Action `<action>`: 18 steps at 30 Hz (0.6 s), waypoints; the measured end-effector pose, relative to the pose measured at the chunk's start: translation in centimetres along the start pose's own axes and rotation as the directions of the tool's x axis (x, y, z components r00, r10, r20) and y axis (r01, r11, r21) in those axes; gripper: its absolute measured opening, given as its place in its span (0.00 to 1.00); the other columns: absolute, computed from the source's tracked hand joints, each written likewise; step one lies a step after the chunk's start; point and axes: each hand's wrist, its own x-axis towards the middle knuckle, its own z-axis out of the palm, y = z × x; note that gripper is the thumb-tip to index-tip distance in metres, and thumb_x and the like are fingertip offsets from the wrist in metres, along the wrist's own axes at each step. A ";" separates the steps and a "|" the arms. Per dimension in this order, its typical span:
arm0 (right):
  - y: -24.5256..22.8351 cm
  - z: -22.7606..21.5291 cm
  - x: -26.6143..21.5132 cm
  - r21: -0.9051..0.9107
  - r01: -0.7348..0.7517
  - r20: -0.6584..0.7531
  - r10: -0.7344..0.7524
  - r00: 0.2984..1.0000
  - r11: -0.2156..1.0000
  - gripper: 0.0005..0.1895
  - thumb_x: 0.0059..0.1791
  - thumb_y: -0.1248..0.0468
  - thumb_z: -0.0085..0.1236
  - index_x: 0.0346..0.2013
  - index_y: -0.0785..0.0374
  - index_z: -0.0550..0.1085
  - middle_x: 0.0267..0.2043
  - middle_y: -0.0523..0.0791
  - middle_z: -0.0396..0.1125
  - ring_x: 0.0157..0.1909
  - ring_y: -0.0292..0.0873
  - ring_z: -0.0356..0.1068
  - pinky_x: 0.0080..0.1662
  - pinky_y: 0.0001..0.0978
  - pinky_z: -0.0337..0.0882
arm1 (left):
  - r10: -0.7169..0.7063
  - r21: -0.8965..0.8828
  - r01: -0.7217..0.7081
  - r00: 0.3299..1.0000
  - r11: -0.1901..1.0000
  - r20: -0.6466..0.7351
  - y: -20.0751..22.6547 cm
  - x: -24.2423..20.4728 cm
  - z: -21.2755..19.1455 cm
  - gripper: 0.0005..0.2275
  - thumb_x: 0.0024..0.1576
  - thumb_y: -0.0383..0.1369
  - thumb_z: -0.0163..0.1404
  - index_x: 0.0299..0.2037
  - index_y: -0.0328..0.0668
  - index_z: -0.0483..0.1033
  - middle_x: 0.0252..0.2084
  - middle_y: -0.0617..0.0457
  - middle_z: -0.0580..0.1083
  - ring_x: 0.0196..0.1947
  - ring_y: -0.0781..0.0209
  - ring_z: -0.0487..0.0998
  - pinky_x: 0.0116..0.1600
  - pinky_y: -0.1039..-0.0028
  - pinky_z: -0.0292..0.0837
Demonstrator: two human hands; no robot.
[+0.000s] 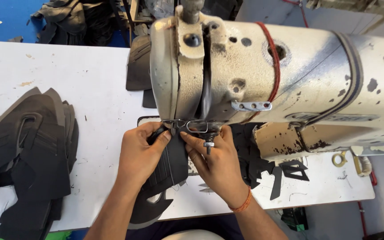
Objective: The person aligns black shoe parts under a sewing machine needle and sews them together. They repeatedly pick up parts, guide them through the machine, and trim excess material with scissors.
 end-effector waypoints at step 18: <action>-0.3 0.1 -3.7 0.121 -0.023 0.069 0.015 0.998 0.992 0.17 0.51 0.55 0.62 0.52 0.56 0.79 0.63 0.42 0.71 0.62 0.48 0.66 0.68 0.50 0.57 | 0.135 0.219 -0.119 0.989 0.968 -0.056 0.9 -3.0 -0.9 0.11 0.56 0.34 0.59 0.45 0.36 0.81 0.32 0.52 0.82 0.32 0.68 0.81 0.39 0.74 0.77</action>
